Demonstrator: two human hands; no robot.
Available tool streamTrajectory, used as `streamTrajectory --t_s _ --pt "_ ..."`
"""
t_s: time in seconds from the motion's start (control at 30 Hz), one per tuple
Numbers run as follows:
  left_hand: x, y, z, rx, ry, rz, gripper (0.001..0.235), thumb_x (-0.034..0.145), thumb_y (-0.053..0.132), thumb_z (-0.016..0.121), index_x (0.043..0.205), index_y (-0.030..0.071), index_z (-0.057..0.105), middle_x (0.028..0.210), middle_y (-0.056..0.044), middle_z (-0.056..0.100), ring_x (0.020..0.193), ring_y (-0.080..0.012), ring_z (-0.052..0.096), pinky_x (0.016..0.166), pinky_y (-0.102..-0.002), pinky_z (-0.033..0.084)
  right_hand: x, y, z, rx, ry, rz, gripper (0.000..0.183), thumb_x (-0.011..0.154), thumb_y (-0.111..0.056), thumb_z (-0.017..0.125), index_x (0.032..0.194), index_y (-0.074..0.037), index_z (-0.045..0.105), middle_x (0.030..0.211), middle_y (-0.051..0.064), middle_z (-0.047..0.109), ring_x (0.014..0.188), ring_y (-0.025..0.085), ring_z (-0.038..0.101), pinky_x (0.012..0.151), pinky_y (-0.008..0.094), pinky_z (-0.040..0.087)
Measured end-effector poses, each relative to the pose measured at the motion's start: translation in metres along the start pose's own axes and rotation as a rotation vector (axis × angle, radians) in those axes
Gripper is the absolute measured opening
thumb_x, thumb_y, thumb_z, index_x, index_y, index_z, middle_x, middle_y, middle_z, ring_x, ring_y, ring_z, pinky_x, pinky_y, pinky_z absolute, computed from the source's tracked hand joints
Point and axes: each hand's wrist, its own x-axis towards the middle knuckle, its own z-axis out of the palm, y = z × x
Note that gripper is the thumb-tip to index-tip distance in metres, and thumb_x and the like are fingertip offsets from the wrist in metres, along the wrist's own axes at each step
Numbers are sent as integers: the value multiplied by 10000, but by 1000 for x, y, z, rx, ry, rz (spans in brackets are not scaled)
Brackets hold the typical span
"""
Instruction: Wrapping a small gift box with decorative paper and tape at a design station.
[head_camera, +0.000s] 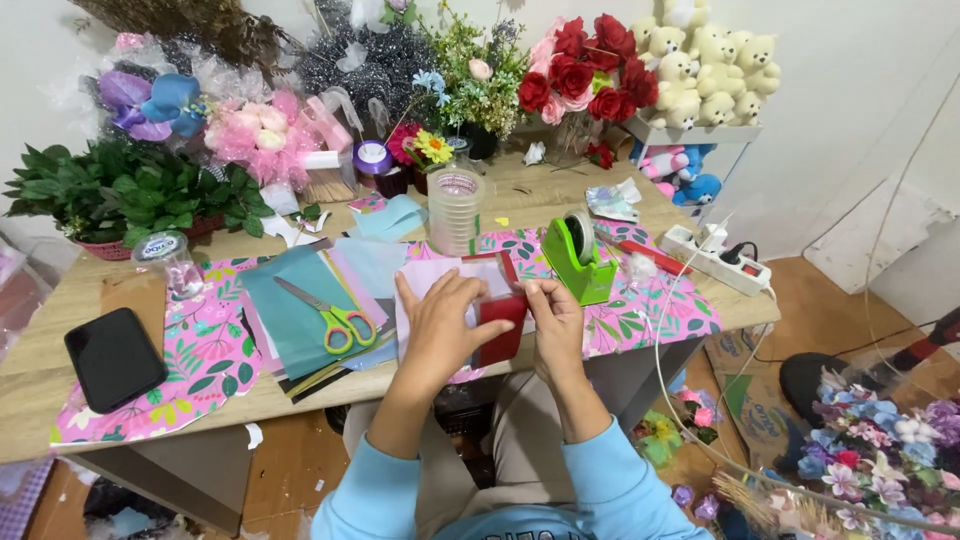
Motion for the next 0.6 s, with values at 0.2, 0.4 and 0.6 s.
streamTrajectory --t_s 0.2,0.4,0.6 --pt "6 14 41 30 46 -155 136 885 332 758 910 216 690 1132 -28 727 1381 -368 499 1073 -837 -31 6 25 -5 263 72 163 97 1033 -121 641 1007 -47 697 1004 77 735 1005 164 670 926 310 524" --pt "-1 -4 45 -193 42 -95 214 847 313 780 750 172 652 1263 0 729 1458 -380 401 1106 -741 -173 24 25 -19 493 81 412 169 1031 -241 645 1002 -88 711 951 21 722 898 130 687 805 228 557" --pt "-18 -6 19 -390 -66 -55 207 849 221 769 710 125 650 1213 -57 769 1437 -405 425 1108 -714 -214 64 46 -59 204 188 176 162 1021 -239 671 1082 -89 685 1020 23 736 870 96 683 753 206 568"
